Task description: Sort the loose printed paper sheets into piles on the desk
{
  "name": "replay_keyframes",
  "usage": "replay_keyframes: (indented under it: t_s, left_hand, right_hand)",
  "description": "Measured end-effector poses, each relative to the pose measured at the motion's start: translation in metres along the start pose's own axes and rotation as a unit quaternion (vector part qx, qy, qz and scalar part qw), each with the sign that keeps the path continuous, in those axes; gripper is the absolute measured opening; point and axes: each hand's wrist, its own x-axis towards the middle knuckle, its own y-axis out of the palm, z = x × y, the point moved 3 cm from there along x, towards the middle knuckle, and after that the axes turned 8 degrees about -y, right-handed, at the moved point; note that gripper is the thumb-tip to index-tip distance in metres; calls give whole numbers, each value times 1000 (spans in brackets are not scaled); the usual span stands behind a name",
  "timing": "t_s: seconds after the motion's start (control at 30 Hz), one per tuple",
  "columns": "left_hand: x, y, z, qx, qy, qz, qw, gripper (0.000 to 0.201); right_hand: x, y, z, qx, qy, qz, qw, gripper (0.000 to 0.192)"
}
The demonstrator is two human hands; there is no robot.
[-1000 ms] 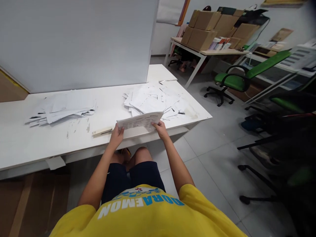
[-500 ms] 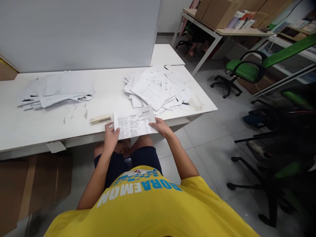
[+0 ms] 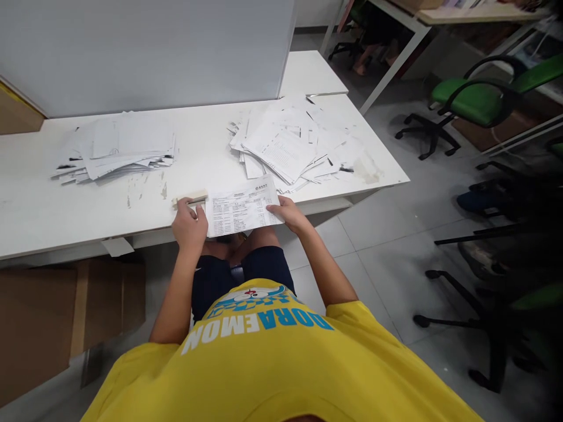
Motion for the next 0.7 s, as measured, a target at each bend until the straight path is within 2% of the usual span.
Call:
replay_keyframes:
  t_s: [0.07, 0.13, 0.23, 0.3, 0.37, 0.43, 0.7]
  left_hand:
    - [25, -1, -14, -18, 44, -9, 999, 33]
    - [58, 8, -26, -31, 98, -3, 995, 40]
    - [105, 42, -31, -7, 121, 74, 990, 50]
    - [123, 68, -27, 5, 114, 137, 984, 56]
    - [128, 87, -22, 4, 108, 177, 978, 61]
    - [126, 95, -18, 5, 113, 193, 975, 64]
    - [107, 92, -24, 66, 180, 212, 958, 68]
  right_hand:
    - [2, 1, -2, -3, 0, -1, 1000, 36]
    - [4, 2, -6, -7, -4, -4, 1000, 37]
    - [6, 1, -12, -6, -14, -7, 1000, 39]
    - [5, 0, -15, 3, -15, -3, 1000, 41]
    - [3, 0, -15, 14, -10, -1, 1000, 43]
    - [2, 0, -15, 28, -6, 1, 1000, 44]
    - [-3, -2, -19, 68, 13, -4, 998, 51]
